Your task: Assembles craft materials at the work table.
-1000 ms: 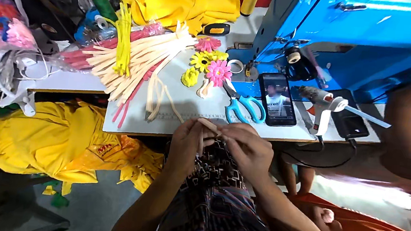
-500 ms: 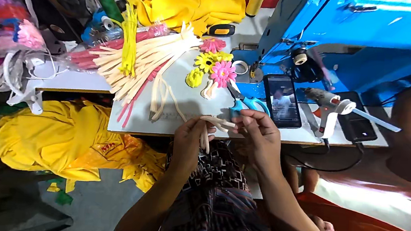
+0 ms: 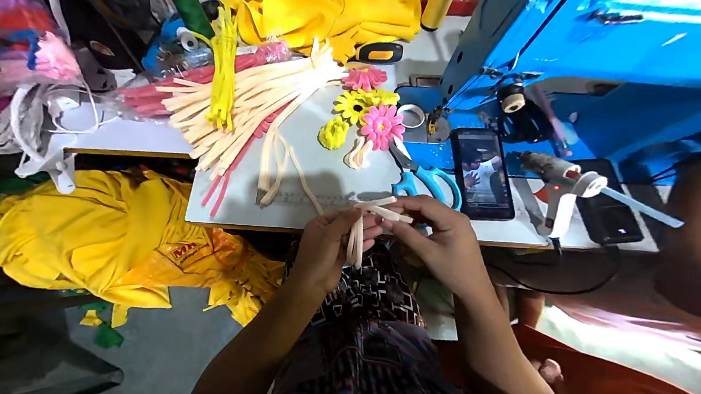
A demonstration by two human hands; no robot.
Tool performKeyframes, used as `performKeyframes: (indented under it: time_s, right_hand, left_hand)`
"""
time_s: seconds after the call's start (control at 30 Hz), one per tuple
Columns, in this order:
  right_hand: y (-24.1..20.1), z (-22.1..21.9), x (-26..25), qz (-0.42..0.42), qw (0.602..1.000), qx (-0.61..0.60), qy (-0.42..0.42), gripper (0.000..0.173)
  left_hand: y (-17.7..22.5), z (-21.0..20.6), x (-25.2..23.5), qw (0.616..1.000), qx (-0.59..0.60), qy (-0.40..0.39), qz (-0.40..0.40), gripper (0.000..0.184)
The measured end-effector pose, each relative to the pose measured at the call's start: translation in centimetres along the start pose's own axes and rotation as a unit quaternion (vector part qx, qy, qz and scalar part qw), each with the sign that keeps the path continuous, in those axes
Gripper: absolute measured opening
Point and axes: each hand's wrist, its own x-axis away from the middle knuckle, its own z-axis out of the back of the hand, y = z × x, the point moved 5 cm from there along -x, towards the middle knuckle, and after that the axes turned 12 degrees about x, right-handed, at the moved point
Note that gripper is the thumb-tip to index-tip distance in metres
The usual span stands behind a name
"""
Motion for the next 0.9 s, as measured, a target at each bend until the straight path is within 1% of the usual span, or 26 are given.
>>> performKeyframes:
  time_s: [0.07,0.1,0.17,0.23,0.3,0.37,0.43,0.5,0.6,0.7,0.77,0.8,0.87,0.9]
  right_hand:
    - [-0.5,-0.1,0.0,0.054,0.997,0.052,0.026,0.026]
    - [-0.8,-0.2,0.0,0.076,0.994,0.072,0.041,0.024]
    - [-1.1,-0.2,-0.1,0.091,0.990,0.093,0.061,0.018]
    - [-0.8,-0.3,-0.3,0.070,0.992,0.090,0.062,0.016]
    - [0.0,-0.3,-0.6,0.021,0.996,0.068,0.047,0.016]
    - [0.6,-0.5,-0.7,-0.024,0.998,0.035,0.037,0.016]
    - [0.9,-0.6,-0.7,-0.041,0.998,0.014,0.036,0.016]
    - [0.8,-0.6,-0.6,-0.031,0.999,0.011,0.040,0.014]
    - [0.6,-0.3,-0.5,-0.002,0.999,0.008,0.046,0.014]
    - [0.8,0.3,-0.4,-0.006,0.999,-0.014,0.041,0.014]
    - [1.4,0.6,-0.5,-0.031,0.998,-0.051,0.022,0.013]
    - [1.7,0.7,-0.5,-0.054,0.994,-0.097,0.018,0.013]
    - [2.3,0.9,-0.6,-0.088,0.968,-0.232,0.021,0.015]
    - [2.4,1.1,-0.6,-0.090,0.951,-0.294,0.021,0.015]
  left_hand:
    - [0.0,0.0,0.0,1.000,-0.004,0.002,-0.004,0.018]
    - [0.0,0.1,0.0,1.000,-0.009,0.004,-0.009,0.018]
    - [-0.1,0.0,0.1,1.000,-0.012,0.006,-0.005,0.017]
    - [-0.3,-0.2,0.2,1.000,-0.009,-0.002,0.009,0.020]
    - [-0.5,-0.2,0.1,1.000,-0.001,-0.013,0.022,0.025]
    - [-0.4,-0.2,0.2,0.999,0.008,-0.018,0.031,0.026]
    - [-0.4,-0.2,0.2,0.999,0.017,-0.023,0.038,0.026]
    - [-0.4,-0.2,0.2,0.999,0.016,-0.020,0.035,0.025]
    - [-0.2,-0.2,0.2,0.999,-0.030,-0.018,-0.006,0.021]
    - [0.4,0.0,0.3,0.988,-0.124,-0.036,-0.086,0.019]
    - [0.4,0.3,0.2,0.979,-0.156,-0.058,-0.118,0.018]
    - [0.4,0.4,0.1,0.976,-0.163,-0.067,-0.128,0.019]
    - [0.5,0.6,0.0,0.969,-0.179,-0.078,-0.154,0.018]
    - [0.6,0.8,0.0,0.960,-0.197,-0.081,-0.180,0.018]
